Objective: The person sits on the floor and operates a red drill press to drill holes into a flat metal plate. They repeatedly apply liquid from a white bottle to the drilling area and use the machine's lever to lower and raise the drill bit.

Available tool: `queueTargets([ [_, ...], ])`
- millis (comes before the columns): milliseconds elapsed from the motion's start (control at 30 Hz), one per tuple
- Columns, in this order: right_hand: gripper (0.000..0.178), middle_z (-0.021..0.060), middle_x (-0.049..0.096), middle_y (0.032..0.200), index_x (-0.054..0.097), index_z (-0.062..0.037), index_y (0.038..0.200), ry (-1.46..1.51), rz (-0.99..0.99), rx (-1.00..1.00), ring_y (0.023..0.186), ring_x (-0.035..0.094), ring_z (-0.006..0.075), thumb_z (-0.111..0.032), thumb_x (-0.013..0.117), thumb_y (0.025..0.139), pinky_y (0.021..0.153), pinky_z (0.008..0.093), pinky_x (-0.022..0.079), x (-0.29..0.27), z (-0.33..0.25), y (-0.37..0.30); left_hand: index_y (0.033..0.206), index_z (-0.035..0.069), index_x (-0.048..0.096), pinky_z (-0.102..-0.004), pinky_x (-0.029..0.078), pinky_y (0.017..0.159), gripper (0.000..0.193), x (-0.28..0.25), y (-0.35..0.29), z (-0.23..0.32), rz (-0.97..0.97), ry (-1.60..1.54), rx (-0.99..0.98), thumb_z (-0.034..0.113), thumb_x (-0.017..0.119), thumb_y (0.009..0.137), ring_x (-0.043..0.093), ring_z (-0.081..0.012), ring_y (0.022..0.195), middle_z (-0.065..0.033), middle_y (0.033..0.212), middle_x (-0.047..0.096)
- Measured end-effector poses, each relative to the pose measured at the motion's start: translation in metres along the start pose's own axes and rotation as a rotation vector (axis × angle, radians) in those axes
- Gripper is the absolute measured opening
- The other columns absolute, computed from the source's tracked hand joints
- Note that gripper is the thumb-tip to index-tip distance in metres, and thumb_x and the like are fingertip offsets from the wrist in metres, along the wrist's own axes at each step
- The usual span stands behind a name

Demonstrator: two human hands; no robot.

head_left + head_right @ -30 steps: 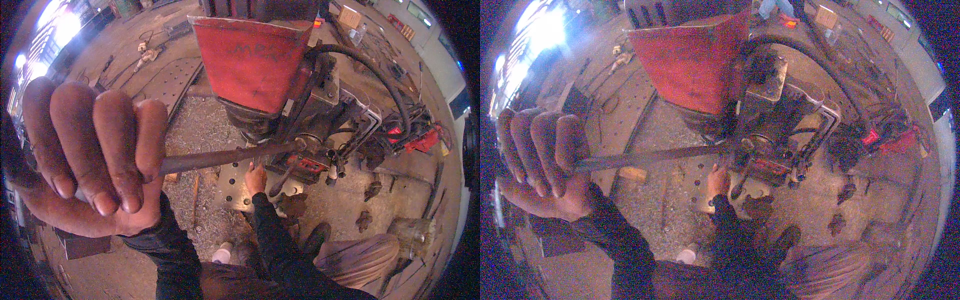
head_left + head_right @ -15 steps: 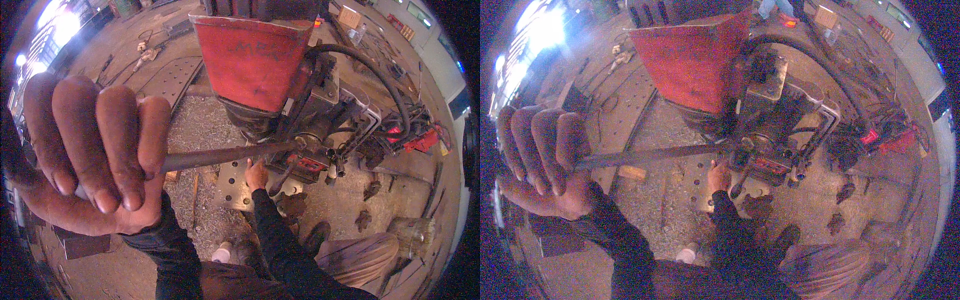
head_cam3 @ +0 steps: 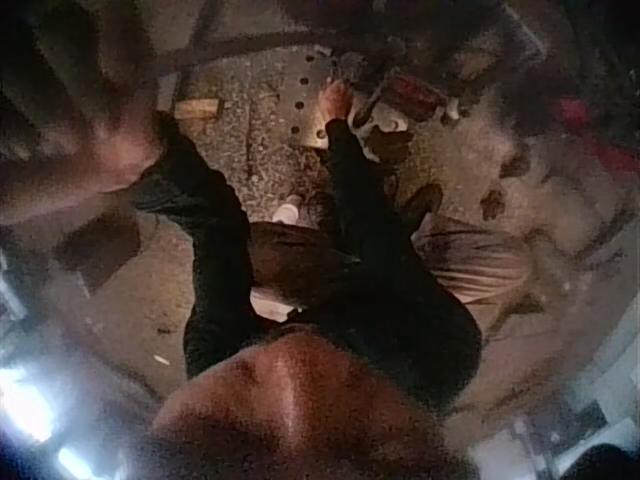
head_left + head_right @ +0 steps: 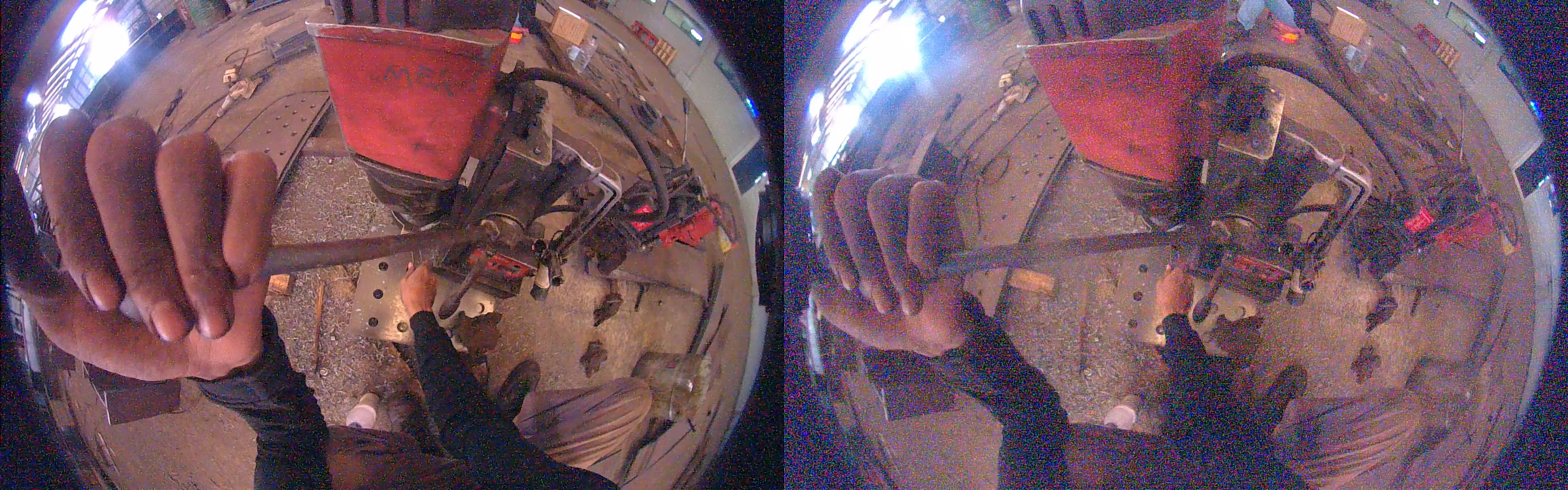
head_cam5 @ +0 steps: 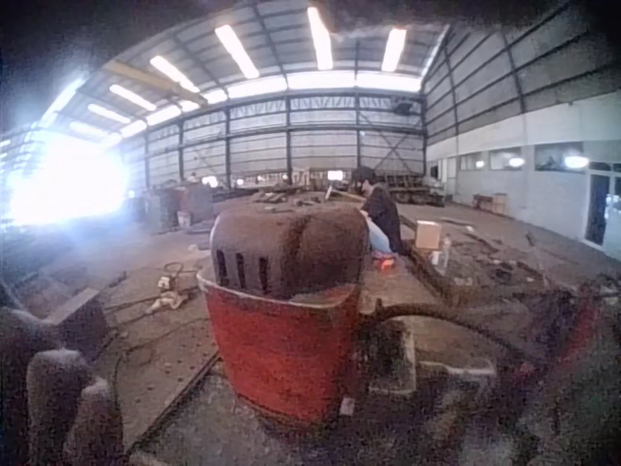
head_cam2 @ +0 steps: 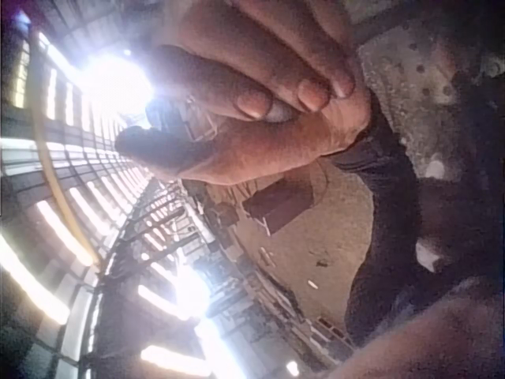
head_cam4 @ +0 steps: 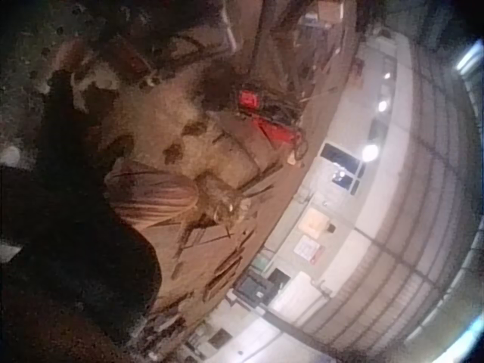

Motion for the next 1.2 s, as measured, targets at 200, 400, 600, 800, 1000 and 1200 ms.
queueTargets([
  [200, 0.033, 0.03, 0.064, 0.087, 0.059, 0.0076, 0.098, 0.047, -0.067, 0.049, 0.085, 0.062, 0.0453, -0.024, 0.052, 0.095, 0.074, 0.0518, 0.048, 0.007, -0.011, -0.008, 0.064, 0.014, 0.043, -0.0248, 0.034, 0.047, 0.029, 0.005, 0.0, 0.006, 0.025, 0.011, -0.01, 0.008, 0.069, 0.075, 0.039, -0.0097, 0.035, 0.002, 0.048, 0.042],
  [400, 0.032, 0.0308, 0.063, 0.087, 0.058, 0.0081, 0.097, 0.14, 0.01, 0.01, 0.086, 0.061, 0.0469, -0.024, 0.052, 0.095, 0.075, 0.0526, 0.047, 0.009, -0.007, -0.009, 0.064, 0.014, 0.042, -0.0255, 0.034, 0.048, 0.029, 0.004, 0.0, 0.006, 0.002, 0.04, -0.024, 0.008, 0.07, 0.074, 0.038, -0.0107, 0.036, 0.0018, 0.049, 0.041],
  [600, 0.032, 0.0312, 0.062, 0.088, 0.056, 0.0082, 0.096, 0.179, -0.015, 0.05, 0.087, 0.06, 0.0475, -0.023, 0.052, 0.095, 0.075, 0.0525, 0.046, -0.004, -0.009, -0.009, 0.063, 0.014, 0.042, -0.0267, 0.035, 0.051, 0.028, 0.0, 0.0, 0.004, -0.009, 0.039, -0.031, 0.007, 0.066, 0.074, 0.038, -0.0121, 0.038, 0.0003, 0.05, 0.041],
  [800, 0.032, 0.0312, 0.062, 0.088, 0.056, 0.0081, 0.097, 0.18, -0.007, 0.05, 0.087, 0.06, 0.0476, -0.024, 0.052, 0.095, 0.075, 0.0524, 0.046, -0.01, -0.016, -0.016, 0.062, 0.014, 0.041, -0.0282, 0.036, 0.052, 0.027, 0.004, 0.002, 0.009, -0.025, 0.068, -0.042, 0.009, 0.064, 0.076, 0.038, -0.013, 0.038, -0.0005, 0.049, 0.04],
  [1000, 0.033, 0.0311, 0.062, 0.091, 0.056, 0.0081, 0.098, 0.212, -0.09, 0.089, 0.088, 0.06, 0.048, -0.024, 0.052, 0.095, 0.075, 0.0524, 0.046, -0.022, -0.021, -0.02, 0.063, 0.013, 0.041, -0.0288, 0.035, 0.052, 0.029, -0.001, 0.002, 0.005, -0.072, 0.055, -0.036, 0.014, 0.065, 0.079, 0.037, -0.0128, 0.038, -0.0007, 0.051, 0.041],
  [1200, 0.036, 0.0324, 0.062, 0.093, 0.054, 0.0089, 0.104, 0.179, -0.169, 0.071, 0.089, 0.06, 0.048, -0.027, 0.051, 0.096, 0.077, 0.0531, 0.046, -0.033, -0.028, -0.026, 0.065, 0.013, 0.042, -0.0289, 0.035, 0.052, 0.031, 0.005, 0.003, 0.002, -0.047, -0.01, -0.048, 0.018, 0.068, 0.08, 0.038, -0.0128, 0.039, -0.0007, 0.052, 0.04],
])
Point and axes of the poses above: each hand's wrist, its own y-axis towards the middle knuckle, its own x-axis out of the palm, z = x × y, the point moved 1 cm from there along y, towards the middle knuckle
